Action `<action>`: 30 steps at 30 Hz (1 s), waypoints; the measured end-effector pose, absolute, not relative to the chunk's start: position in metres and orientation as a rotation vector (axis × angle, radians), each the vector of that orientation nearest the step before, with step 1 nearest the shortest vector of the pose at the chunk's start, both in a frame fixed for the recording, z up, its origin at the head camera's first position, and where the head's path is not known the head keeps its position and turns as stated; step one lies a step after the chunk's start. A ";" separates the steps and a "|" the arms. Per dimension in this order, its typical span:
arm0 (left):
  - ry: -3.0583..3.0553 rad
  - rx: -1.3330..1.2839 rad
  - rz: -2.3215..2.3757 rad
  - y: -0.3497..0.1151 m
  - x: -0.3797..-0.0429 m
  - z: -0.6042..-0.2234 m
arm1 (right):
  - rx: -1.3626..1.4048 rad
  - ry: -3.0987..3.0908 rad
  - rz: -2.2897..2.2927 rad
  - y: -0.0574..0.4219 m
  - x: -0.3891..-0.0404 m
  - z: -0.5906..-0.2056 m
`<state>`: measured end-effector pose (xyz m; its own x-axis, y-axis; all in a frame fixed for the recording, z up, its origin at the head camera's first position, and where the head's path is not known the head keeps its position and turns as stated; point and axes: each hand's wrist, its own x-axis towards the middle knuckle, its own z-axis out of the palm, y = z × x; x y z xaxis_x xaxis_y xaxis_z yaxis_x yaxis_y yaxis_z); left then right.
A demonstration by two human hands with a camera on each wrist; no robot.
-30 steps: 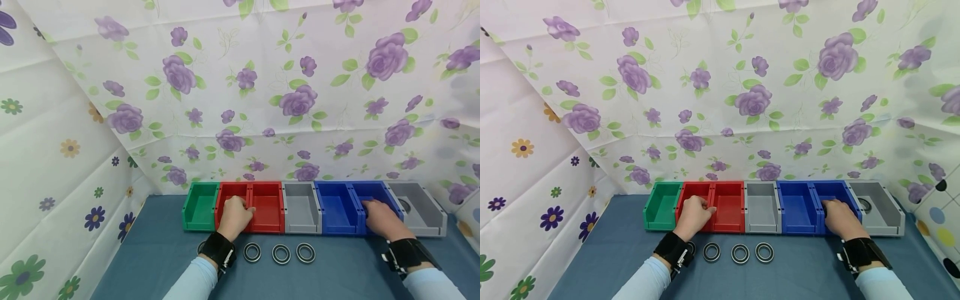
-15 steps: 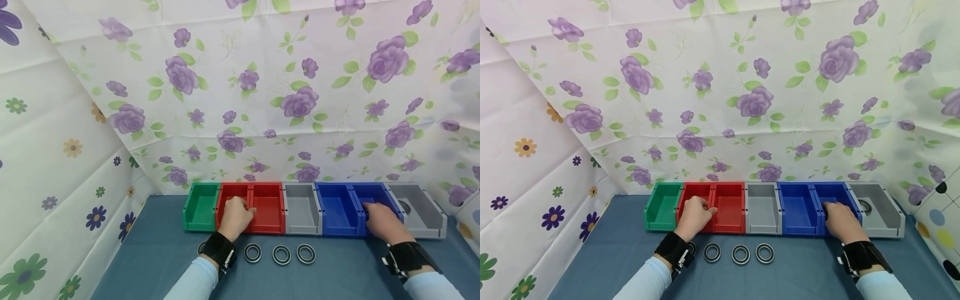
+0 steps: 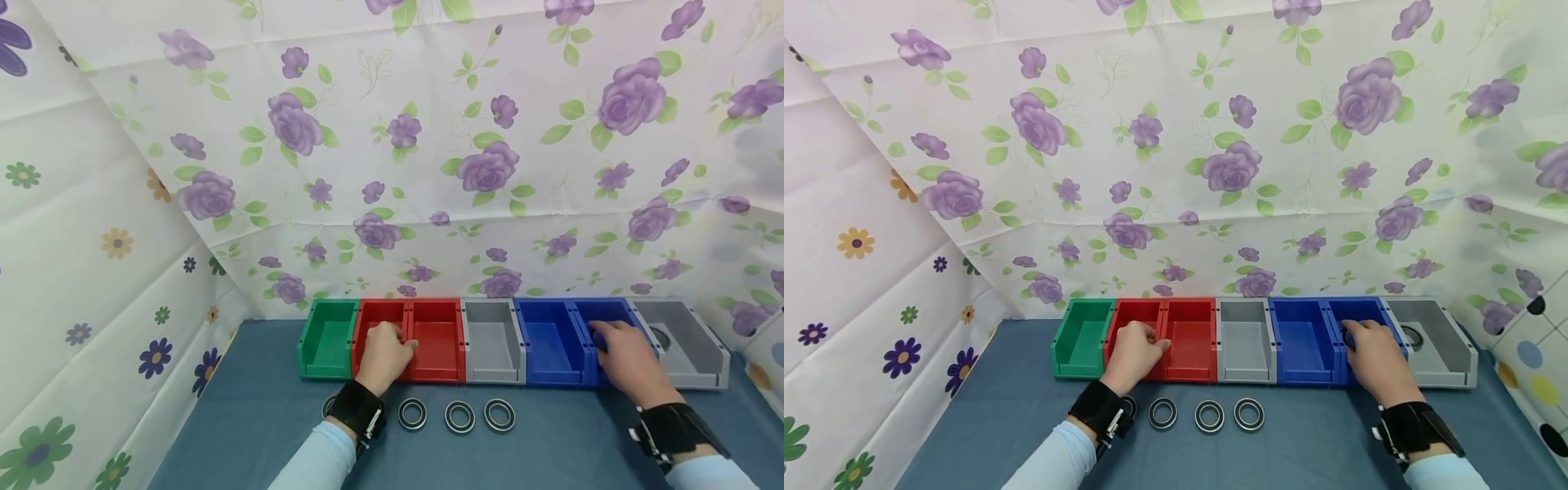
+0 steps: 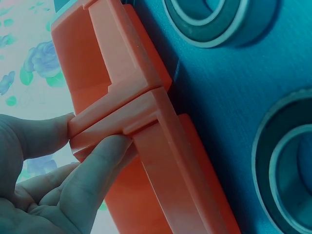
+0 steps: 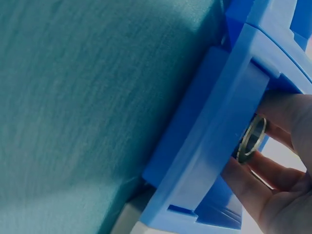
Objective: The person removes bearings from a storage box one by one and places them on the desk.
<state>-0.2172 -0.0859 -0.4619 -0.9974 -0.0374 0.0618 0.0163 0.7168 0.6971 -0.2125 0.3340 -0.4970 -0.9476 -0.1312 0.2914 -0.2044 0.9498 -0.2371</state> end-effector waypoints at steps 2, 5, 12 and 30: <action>-2.840 0.016 -1.160 -0.086 -0.217 -0.462 | 0.265 -2.767 0.380 0.333 -0.212 -0.495; -2.840 0.015 -1.157 -0.086 -0.217 -0.461 | 0.259 -2.699 0.374 0.332 -0.211 -0.492; -2.848 0.013 -1.127 -0.086 -0.216 -0.462 | 0.199 -2.564 0.409 0.329 -0.204 -0.481; -2.837 -0.003 -1.119 -0.086 -0.216 -0.461 | 0.238 -2.347 0.432 0.302 -0.187 -0.451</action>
